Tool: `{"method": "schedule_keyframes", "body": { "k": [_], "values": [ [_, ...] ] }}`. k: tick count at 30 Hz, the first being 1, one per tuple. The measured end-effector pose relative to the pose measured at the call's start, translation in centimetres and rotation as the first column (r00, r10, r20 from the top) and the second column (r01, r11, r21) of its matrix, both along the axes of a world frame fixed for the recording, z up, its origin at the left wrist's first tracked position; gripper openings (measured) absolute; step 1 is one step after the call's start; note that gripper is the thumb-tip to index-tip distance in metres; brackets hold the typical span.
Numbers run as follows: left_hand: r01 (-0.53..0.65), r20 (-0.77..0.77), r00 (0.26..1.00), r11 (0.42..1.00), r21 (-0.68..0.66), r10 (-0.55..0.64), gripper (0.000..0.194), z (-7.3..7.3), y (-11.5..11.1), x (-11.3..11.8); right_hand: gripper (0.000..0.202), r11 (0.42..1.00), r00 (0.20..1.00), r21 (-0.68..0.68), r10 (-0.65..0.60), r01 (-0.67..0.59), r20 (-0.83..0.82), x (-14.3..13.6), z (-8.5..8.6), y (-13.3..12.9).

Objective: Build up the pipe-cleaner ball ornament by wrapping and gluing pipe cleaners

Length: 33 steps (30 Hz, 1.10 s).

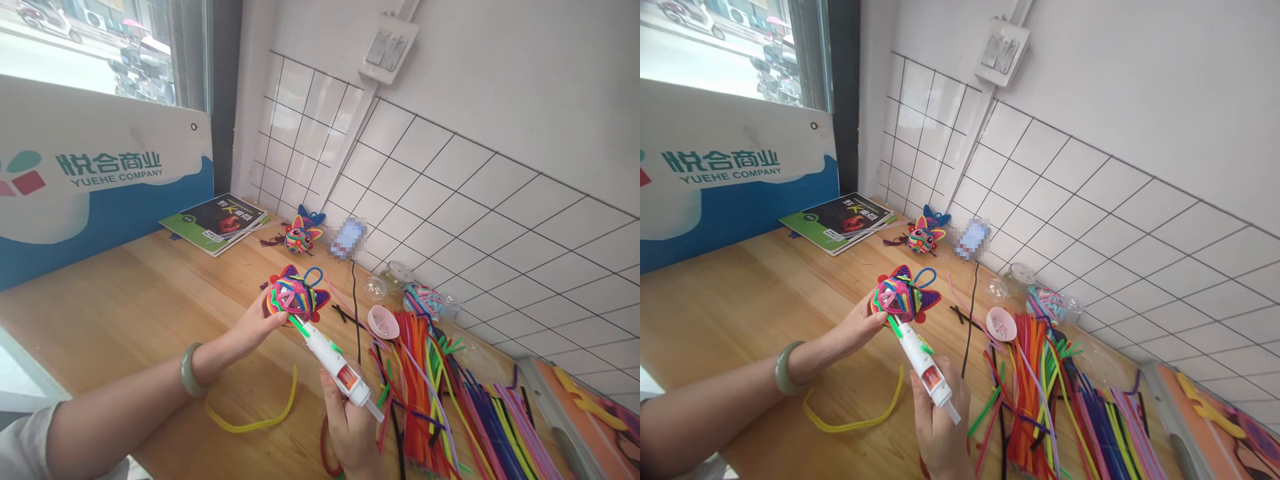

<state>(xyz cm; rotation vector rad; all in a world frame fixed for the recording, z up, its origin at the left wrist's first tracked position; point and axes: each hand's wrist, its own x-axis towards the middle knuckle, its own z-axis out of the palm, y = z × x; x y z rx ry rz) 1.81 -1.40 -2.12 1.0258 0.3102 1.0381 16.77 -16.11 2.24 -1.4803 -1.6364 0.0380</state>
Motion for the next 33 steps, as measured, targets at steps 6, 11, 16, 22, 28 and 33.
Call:
{"method": "schedule_keyframes", "body": {
  "k": [6, 11, 16, 22, 28, 33],
  "values": [
    [-0.008, 0.0, 1.0, 1.0, -0.001, 0.008, 0.062, -0.14, 0.07, 0.0, 0.013, 1.0, 1.0, -0.007, -0.002, 0.002, 0.004, 0.01, -0.11, -0.05],
    [0.001, 0.008, 1.0, 1.0, 0.01, -0.001, 0.062, -0.27, 0.14, 0.01, 0.013, 1.0, 1.0, -0.013, -0.006, 0.007, 0.021, 0.19, -0.37, -0.1],
    [0.0, 0.005, 1.0, 1.0, -0.004, 0.0, 0.062, -0.04, 0.04, 0.03, 0.011, 1.0, 1.0, -0.014, 0.002, -0.002, 0.017, 0.11, -0.37, -0.04],
    [-0.002, 0.002, 1.0, 1.0, 0.003, 0.002, 0.063, -0.06, -0.01, 0.08, 0.011, 1.0, 1.0, -0.01, -0.003, 0.003, 0.011, 0.04, -0.1, -0.03],
    [-0.018, -0.006, 1.0, 1.0, 0.002, 0.018, 0.063, -0.39, 0.12, 0.1, 0.01, 1.0, 1.0, 0.006, -0.011, 0.01, 0.002, 0.05, -0.35, 0.07],
    [-0.03, -0.01, 0.999, 0.999, 0.013, 0.03, 0.063, -0.17, 0.15, 0.1, 0.013, 1.0, 1.0, -0.011, 0.008, -0.008, 0.012, -0.05, -0.25, 0.05]
  ]
}}
